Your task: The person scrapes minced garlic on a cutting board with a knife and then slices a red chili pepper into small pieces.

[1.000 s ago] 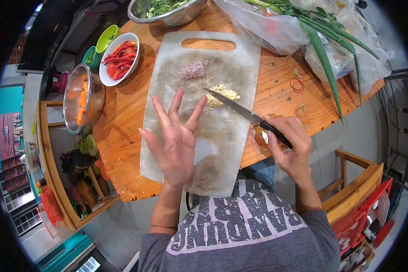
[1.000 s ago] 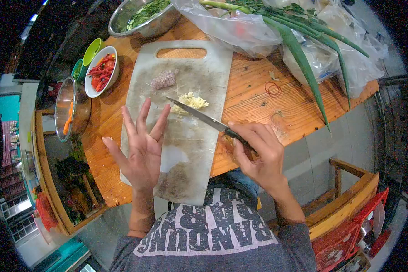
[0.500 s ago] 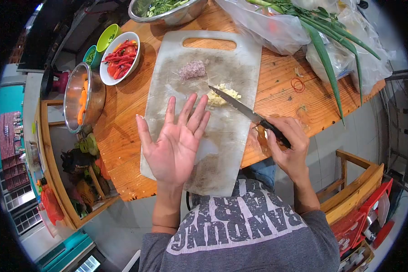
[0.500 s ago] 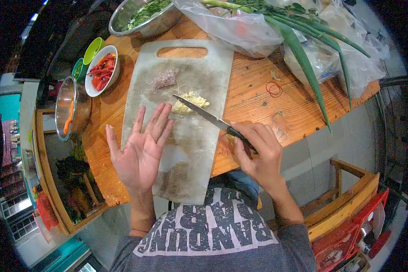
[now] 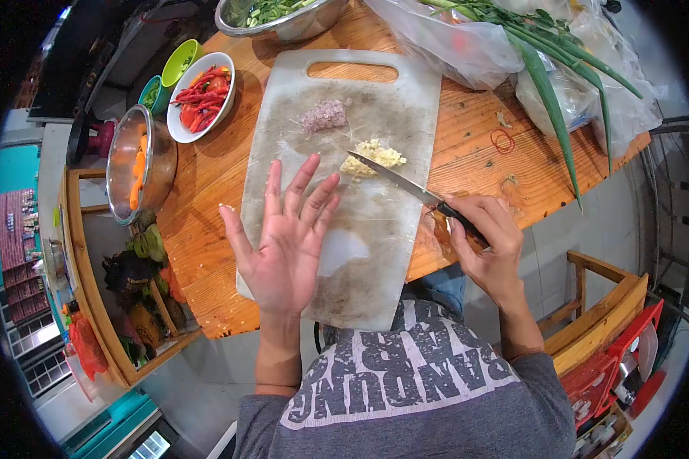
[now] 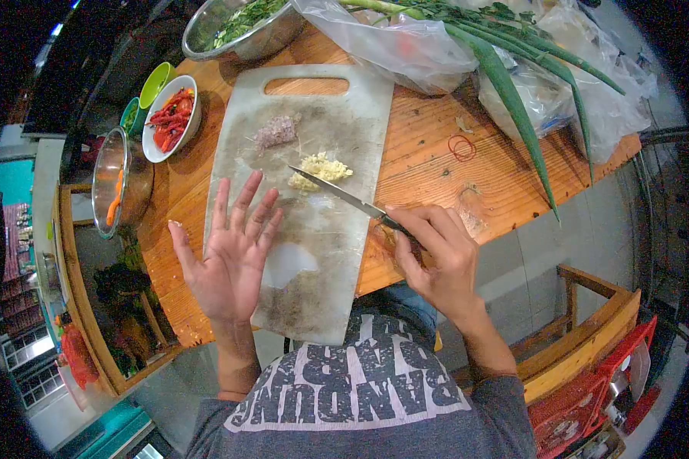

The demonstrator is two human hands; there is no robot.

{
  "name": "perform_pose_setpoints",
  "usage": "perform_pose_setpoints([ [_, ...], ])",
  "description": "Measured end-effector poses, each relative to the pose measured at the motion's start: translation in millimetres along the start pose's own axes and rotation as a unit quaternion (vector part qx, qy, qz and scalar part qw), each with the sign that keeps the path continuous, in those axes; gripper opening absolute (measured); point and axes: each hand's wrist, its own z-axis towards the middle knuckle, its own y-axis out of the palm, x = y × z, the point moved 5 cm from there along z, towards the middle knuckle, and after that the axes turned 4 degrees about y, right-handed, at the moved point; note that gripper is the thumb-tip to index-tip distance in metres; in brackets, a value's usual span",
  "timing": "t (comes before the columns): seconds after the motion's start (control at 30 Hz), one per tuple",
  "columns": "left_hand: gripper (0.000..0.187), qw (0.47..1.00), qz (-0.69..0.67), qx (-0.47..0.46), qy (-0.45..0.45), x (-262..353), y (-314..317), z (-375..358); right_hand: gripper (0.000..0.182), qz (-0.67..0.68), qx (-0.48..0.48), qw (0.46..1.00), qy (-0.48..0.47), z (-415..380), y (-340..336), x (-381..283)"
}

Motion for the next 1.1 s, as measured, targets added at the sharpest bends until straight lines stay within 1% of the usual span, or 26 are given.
perform_pose_setpoints([
  [0.03, 0.093, 1.000, 0.022, -0.013, -0.002, 0.5, -0.5, 0.1, 0.037, -0.001, 0.003, 1.000, -0.004, 1.3, -2.7, -1.6],
  [0.13, 0.090, 0.995, -0.095, 0.022, -0.032, -3.8, -2.2, -0.3, 0.037, 0.003, 0.015, 1.000, -0.018, 2.9, -4.1, -3.8],
  [0.23, 0.088, 0.988, -0.148, 0.009, -0.035, -6.5, -1.5, 0.8, 0.037, 0.008, 0.012, 0.999, -0.033, 3.6, -1.2, -7.2],
  [0.33, 0.087, 0.999, -0.029, 0.018, -0.032, -8.2, 0.1, 1.1, 0.035, 0.016, 0.010, 0.999, -0.026, 1.7, 0.3, -9.2],
  [0.43, 0.084, 0.996, 0.092, 0.003, -0.020, -12.5, 0.5, 0.5, 0.033, 0.044, 0.023, 0.999, -0.019, -0.1, -3.4, -11.7],
  [0.53, 0.092, 0.991, -0.089, -0.027, -0.097, -18.6, 8.3, -1.6, 0.031, 0.062, 0.031, 0.997, -0.026, 0.8, -4.4, -14.9],
  [0.63, 0.110, 0.981, -0.085, -0.124, -0.124, -24.5, 17.8, 0.0, 0.030, 0.056, 0.036, 0.997, -0.034, 3.0, -6.3, -14.9],
  [0.67, 0.117, 0.988, 0.091, -0.114, -0.045, -20.3, 15.9, 5.0, 0.031, 0.052, 0.038, 0.997, -0.035, 4.2, -7.4, -14.0],
  [0.7, 0.125, 0.959, 0.264, -0.100, 0.034, -14.8, 16.1, 10.0, 0.031, 0.059, 0.043, 0.997, -0.027, 5.5, -9.4, -12.4],
  [0.73, 0.134, 0.894, 0.427, -0.083, 0.111, -8.8, 17.8, 13.8, 0.031, 0.066, 0.048, 0.997, -0.017, 6.5, -12.4, -10.4],
  [0.77, 0.138, 0.802, 0.559, -0.074, 0.198, -0.8, 16.3, 17.3, 0.031, 0.071, 0.053, 0.996, -0.007, 7.0, -16.2, -7.6],
  [0.8, 0.143, 0.683, 0.672, -0.065, 0.278, 7.6, 10.8, 20.9, 0.030, 0.065, 0.045, 0.997, -0.002, 7.3, -19.2, -4.5],
  [0.83, 0.147, 0.542, 0.762, -0.054, 0.351, 14.5, 9.8, 23.2, 0.030, 0.077, 0.032, 0.996, 0.033, 6.5, -18.8, -0.3],
  [0.87, 0.152, 0.492, 0.782, -0.052, 0.378, 19.2, 10.2, 25.8, 0.030, 0.089, 0.018, 0.994, 0.068, 4.8, -18.6, 3.5],
  [0.9, 0.151, 0.450, 0.786, -0.049, 0.422, 23.2, 10.4, 29.3, 0.030, 0.100, 0.004, 0.990, 0.101, 3.7, -17.9, 7.4],
  [1.0, 0.148, 0.317, 0.780, -0.032, 0.538, 31.6, -0.1, 41.0, 0.031, 0.146, -0.047, 0.980, 0.125, 4.0, -13.6, 9.9],
  [1.03, 0.147, 0.280, 0.771, -0.031, 0.571, 33.1, -5.6, 44.3, 0.031, 0.137, -0.047, 0.983, 0.109, 4.4, -10.5, 7.2],
  [1.1, 0.145, 0.230, 0.752, -0.047, 0.615, 31.0, -12.5, 50.7, 0.031, 0.120, -0.048, 0.988, 0.081, 6.9, -10.1, 3.6],
])
